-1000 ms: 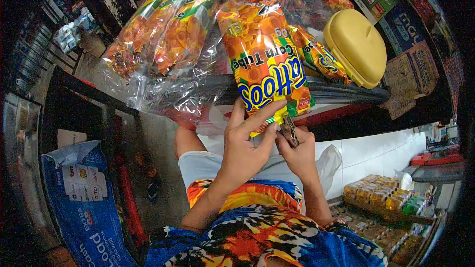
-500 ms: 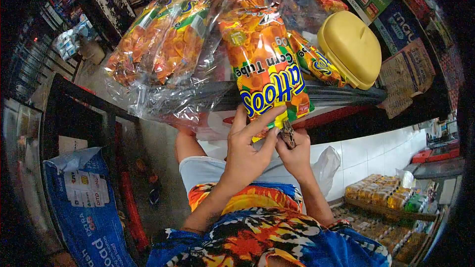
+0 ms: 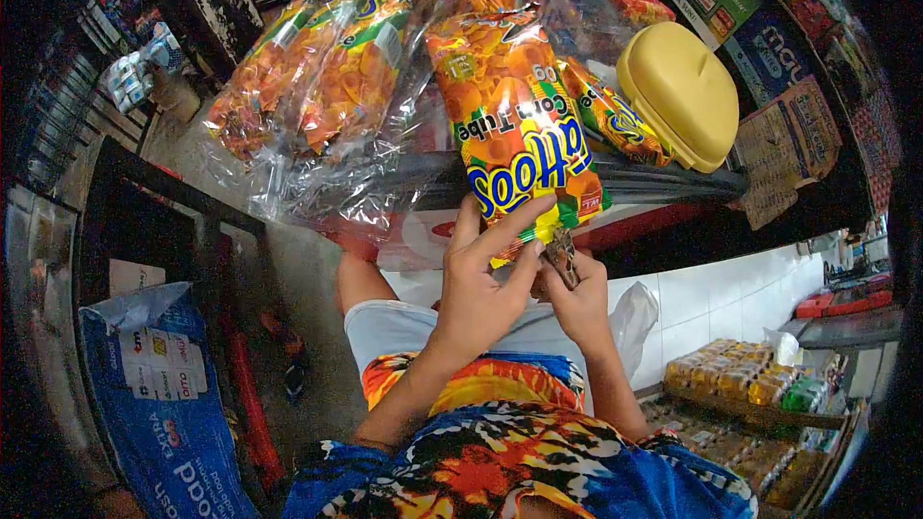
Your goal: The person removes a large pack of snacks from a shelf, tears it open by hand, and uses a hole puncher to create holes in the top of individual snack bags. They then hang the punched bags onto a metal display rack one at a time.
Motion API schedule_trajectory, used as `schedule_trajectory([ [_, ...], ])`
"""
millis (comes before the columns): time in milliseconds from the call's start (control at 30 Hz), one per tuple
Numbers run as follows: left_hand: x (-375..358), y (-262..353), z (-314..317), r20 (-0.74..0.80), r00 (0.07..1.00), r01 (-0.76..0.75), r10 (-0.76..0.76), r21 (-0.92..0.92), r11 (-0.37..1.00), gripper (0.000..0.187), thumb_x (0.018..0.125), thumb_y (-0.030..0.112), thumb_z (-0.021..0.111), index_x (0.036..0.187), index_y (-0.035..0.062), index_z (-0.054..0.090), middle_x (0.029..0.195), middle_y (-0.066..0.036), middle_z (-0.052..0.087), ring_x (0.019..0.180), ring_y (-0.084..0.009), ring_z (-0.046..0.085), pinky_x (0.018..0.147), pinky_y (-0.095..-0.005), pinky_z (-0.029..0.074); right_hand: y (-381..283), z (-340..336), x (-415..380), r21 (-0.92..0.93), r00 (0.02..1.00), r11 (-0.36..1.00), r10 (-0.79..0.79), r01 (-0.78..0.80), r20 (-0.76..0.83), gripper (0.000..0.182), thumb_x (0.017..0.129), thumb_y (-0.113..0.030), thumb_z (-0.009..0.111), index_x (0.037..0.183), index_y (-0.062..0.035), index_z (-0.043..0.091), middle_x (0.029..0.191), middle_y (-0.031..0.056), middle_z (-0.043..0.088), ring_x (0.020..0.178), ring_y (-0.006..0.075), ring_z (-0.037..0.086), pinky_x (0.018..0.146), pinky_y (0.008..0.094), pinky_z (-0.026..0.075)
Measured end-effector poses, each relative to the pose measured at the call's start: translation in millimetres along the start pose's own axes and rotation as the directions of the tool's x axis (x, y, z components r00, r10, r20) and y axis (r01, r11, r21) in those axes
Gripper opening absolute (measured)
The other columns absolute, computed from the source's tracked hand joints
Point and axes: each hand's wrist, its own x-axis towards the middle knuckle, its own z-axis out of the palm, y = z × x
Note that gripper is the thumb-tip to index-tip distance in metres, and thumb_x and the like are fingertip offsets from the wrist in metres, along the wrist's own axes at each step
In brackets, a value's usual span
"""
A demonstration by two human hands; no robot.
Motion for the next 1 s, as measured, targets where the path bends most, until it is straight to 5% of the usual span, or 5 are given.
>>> schedule_trajectory([
  [500, -0.5, 3.7, -1.6, 0.030, 0.998, 0.056, -0.056, 0.010, 0.998, 0.040, 0.075, -0.006, 0.064, 0.114, 0.0022, 0.065, 0.117, -0.013, 0.056, 0.111, -0.0226, 0.053, 0.096, -0.0334, 0.041, -7.4, -3.7, -4.1, 0.116, 0.996, 0.991, 0.053, -0.061, 0.074, 0.015, 0.089, -0.012, 0.060, 0.088, 0.0008, 0.068, 0.063, -0.0011, 0.058, 0.056, 0.0039, 0.049, 0.049, 0.0233, 0.038],
  [933, 0.6, -1.5, -2.5, 0.052, 0.999, 0.015, -0.015, 0.000, 1.000, 0.039, 0.077, -0.007, 0.062, 0.115, 0.0016, 0.064, 0.123, -0.012, 0.051, 0.113, -0.0204, 0.051, 0.091, -0.0287, 0.048, -7.5, -5.1, -2.7, 0.039, 0.996, 0.998, 0.041, -0.044, 0.079, 0.018, 0.089, -0.017, 0.062, 0.084, -0.0006, 0.068, 0.062, -0.0008, 0.058, 0.054, 0.0052, 0.051, 0.048, 0.0232, 0.040],
  [1000, 0.0, 0.8, -0.4, 0.031, 0.994, 0.110, -0.108, -0.098, 0.989, 0.045, 0.074, -0.008, 0.059, 0.116, 0.0075, 0.065, 0.115, -0.013, 0.052, 0.108, -0.0239, 0.054, 0.095, -0.0321, 0.041, -8.2, -4.8, -3.0, 0.077, 0.992, 0.993, 0.088, -0.095, 0.092, 0.020, 0.089, -0.018, 0.063, 0.081, -0.0005, 0.066, 0.061, -0.0015, 0.057, 0.054, 0.0047, 0.050, 0.048, 0.0230, 0.039],
])
